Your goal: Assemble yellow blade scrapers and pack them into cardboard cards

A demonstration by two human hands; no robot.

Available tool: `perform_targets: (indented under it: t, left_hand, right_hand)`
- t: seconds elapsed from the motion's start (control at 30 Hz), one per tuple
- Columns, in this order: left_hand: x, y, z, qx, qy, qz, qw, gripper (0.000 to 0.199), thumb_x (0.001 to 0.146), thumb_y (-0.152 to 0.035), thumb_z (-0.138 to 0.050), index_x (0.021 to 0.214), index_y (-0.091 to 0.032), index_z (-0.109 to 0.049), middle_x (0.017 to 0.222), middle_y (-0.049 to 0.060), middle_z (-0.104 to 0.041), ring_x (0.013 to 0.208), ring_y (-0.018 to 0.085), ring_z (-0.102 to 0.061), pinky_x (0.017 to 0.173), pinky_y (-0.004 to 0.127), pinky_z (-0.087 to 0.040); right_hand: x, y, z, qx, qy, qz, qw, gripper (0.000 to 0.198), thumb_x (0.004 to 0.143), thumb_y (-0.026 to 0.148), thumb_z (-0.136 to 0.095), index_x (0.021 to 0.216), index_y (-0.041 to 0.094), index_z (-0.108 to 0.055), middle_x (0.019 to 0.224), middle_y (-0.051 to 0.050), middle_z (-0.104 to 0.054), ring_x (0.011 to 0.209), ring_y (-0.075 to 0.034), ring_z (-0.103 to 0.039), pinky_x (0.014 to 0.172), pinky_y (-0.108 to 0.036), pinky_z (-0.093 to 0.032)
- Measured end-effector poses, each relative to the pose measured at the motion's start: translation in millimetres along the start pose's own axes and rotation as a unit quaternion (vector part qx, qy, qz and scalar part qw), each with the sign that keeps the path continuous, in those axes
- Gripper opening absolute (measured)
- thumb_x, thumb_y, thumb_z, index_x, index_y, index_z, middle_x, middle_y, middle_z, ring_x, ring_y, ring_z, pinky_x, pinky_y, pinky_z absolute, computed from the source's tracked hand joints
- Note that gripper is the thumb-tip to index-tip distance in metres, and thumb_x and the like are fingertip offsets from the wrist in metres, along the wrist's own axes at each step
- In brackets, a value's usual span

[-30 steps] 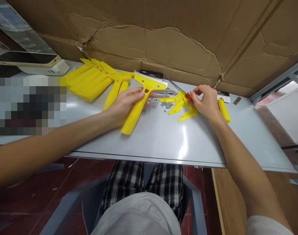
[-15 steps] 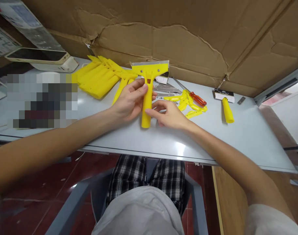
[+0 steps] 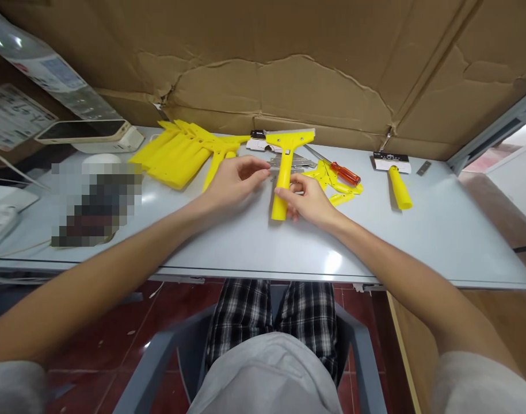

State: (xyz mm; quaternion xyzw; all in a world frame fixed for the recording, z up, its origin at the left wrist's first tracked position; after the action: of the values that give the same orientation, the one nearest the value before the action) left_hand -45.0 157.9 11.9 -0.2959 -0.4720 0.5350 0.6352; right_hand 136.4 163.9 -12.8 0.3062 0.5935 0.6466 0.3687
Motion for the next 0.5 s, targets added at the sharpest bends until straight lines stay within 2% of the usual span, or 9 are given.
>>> perform_targets:
  t: [0.1,0.2,0.27,0.4,0.5]
  left_hand:
    - [-0.7,-4.6,1.2,0.120,0.011,-0.048,0.991,0.020,0.094,-0.031,-0.068,0.105,-0.019,-0.080,0.110,0.009,-0.085,0.094,0.022,-0.074,0.089,0.036,-0.057]
    - [-2.5,-4.3,0.1,0.189,0.029,-0.071,0.979,0.020,0.094,-0.030,-0.065,0.104,-0.020,-0.079,0.109,0.009,-0.084,0.090,0.024,-0.072,0.090,0.039,-0.056]
    - [-3.1,-6.5,3.6,0.222,0.026,-0.082,0.971,0.019,0.094,-0.030,-0.064,0.103,-0.022,-0.079,0.109,0.008,-0.084,0.097,0.027,-0.072,0.097,0.042,-0.055]
    - [5.4,-17.2,21.8,0.288,-0.024,-0.084,0.954,0.026,0.093,-0.029,-0.064,0.111,-0.022,-0.081,0.120,0.012,-0.082,0.113,0.034,-0.070,0.114,0.052,-0.048]
    - [26.4,-18.5,32.3,0.334,-0.005,-0.044,0.942,0.035,0.090,-0.025,-0.067,0.120,-0.019,-0.081,0.125,0.017,-0.080,0.132,0.043,-0.064,0.120,0.059,-0.042]
  right_hand:
    - [0.7,-0.2,-0.8,0.000,0.004,-0.002,1.000,0.071,0.077,0.066,-0.089,0.115,0.016,-0.056,0.070,0.002,-0.059,0.052,-0.012,-0.060,0.042,-0.024,-0.050]
    - [0.5,-1.0,-0.4,0.010,0.004,-0.013,1.000,0.073,0.074,0.065,-0.092,0.114,0.017,-0.055,0.070,0.003,-0.059,0.052,-0.013,-0.061,0.040,-0.025,-0.049]
    - [0.3,-2.2,2.0,0.023,-0.006,-0.032,0.999,0.074,0.071,0.065,-0.093,0.112,0.017,-0.054,0.069,0.003,-0.059,0.050,-0.013,-0.060,0.038,-0.025,-0.046]
    - [0.6,-3.7,6.1,0.049,-0.011,-0.059,0.997,0.070,0.070,0.061,-0.093,0.107,0.017,-0.052,0.067,0.001,-0.060,0.048,-0.013,-0.058,0.036,-0.023,-0.041]
    - [0.9,-4.3,7.8,0.052,-0.009,-0.063,0.997,0.072,0.068,0.060,-0.095,0.106,0.017,-0.052,0.066,0.001,-0.060,0.048,-0.014,-0.057,0.036,-0.024,-0.041]
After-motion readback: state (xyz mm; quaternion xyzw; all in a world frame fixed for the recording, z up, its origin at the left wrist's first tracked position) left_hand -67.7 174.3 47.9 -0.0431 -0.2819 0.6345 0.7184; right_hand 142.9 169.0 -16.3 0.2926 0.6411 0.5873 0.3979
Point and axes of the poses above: each hand's wrist, its own x-axis towards the middle knuckle, its own z-axis out of the back of the hand, y = z × x, the point moved 6 cm from there along x, towards the middle knuckle
